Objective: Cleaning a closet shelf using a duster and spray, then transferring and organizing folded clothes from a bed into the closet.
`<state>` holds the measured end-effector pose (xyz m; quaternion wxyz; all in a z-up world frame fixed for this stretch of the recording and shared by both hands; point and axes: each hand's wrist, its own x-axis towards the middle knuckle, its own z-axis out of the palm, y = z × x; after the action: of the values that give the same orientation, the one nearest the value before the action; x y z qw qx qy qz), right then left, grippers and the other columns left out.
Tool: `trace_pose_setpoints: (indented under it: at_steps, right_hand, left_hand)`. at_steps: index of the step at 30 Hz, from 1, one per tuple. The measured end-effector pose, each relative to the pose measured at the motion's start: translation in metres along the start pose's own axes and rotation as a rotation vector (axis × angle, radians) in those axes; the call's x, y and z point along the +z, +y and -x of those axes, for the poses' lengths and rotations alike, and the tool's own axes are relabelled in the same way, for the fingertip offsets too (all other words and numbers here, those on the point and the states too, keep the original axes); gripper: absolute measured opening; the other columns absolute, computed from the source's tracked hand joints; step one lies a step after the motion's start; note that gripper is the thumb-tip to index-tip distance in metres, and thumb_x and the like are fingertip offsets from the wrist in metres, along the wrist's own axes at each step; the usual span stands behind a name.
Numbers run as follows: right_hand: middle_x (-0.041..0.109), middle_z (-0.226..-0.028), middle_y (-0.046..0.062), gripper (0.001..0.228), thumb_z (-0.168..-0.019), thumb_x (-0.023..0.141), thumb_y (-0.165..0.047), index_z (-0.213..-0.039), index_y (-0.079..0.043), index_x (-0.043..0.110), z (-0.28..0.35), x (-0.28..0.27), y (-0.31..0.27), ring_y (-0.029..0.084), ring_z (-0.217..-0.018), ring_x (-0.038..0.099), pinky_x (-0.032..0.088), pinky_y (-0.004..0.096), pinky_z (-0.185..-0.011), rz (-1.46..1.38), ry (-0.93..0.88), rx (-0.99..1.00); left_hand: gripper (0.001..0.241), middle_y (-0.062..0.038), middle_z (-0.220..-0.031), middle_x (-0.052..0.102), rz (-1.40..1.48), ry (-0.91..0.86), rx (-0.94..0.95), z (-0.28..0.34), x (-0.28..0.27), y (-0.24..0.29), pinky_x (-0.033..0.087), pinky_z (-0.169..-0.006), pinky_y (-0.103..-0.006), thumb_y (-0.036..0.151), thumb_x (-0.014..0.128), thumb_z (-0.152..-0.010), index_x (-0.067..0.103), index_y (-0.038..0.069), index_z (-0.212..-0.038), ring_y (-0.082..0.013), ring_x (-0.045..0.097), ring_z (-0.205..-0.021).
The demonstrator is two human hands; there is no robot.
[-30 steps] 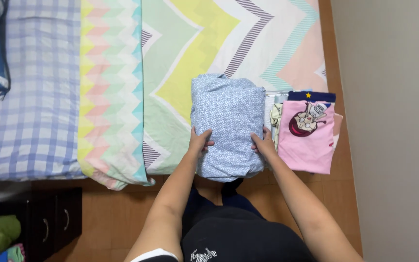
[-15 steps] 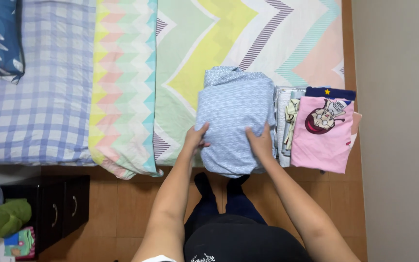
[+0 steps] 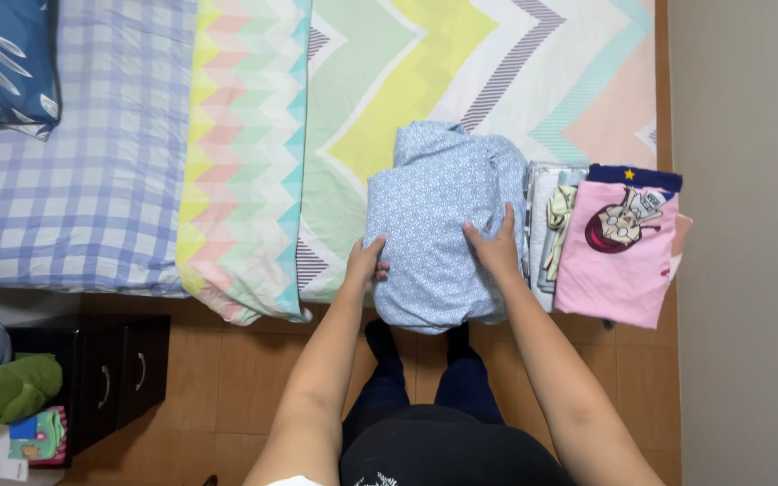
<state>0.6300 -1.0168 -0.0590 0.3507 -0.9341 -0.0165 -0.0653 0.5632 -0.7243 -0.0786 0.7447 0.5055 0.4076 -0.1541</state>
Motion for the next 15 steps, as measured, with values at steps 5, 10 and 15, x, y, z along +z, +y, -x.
trace_pose_setpoints:
  at_steps: [5,10,15]
  right_hand:
    - [0.071,-0.096,0.022,0.125,-0.078,0.081,-0.044,-0.164,-0.019,-0.007,-0.029,-0.018,-0.030,0.022,-0.058,0.063,0.049,0.035,-0.053,-0.401,-0.443,0.646]
    - [0.065,-0.089,0.027,0.111,-0.089,0.078,-0.037,-0.168,-0.019,0.003,-0.017,0.008,-0.003,0.020,-0.053,0.053,0.043,0.035,-0.048,-0.546,-0.432,0.593]
    - [0.058,-0.136,0.011,0.076,-0.100,0.058,-0.023,-0.165,-0.018,0.019,-0.006,-0.018,-0.051,0.008,-0.069,0.058,0.052,0.025,-0.069,-0.491,-0.347,0.044]
  left_hand:
    - [0.089,-0.012,-0.104,0.066,0.053,0.105,0.047,0.016,0.016,-0.007,0.046,-0.040,-0.0298,0.044,0.072,-0.089,0.021,0.016,-0.157,-0.0162,0.061,-0.054]
    - [0.106,-0.027,-0.118,0.065,0.012,0.150,0.087,0.051,0.026,-0.006,0.053,-0.043,-0.0305,0.043,0.071,-0.089,0.000,0.025,-0.166,-0.0164,0.058,-0.052]
    - [0.102,-0.019,-0.133,0.060,0.200,0.082,0.289,0.078,0.021,-0.030,0.049,-0.042,-0.0282,0.032,0.072,-0.090,0.002,0.029,-0.165,-0.0112,0.049,-0.048]
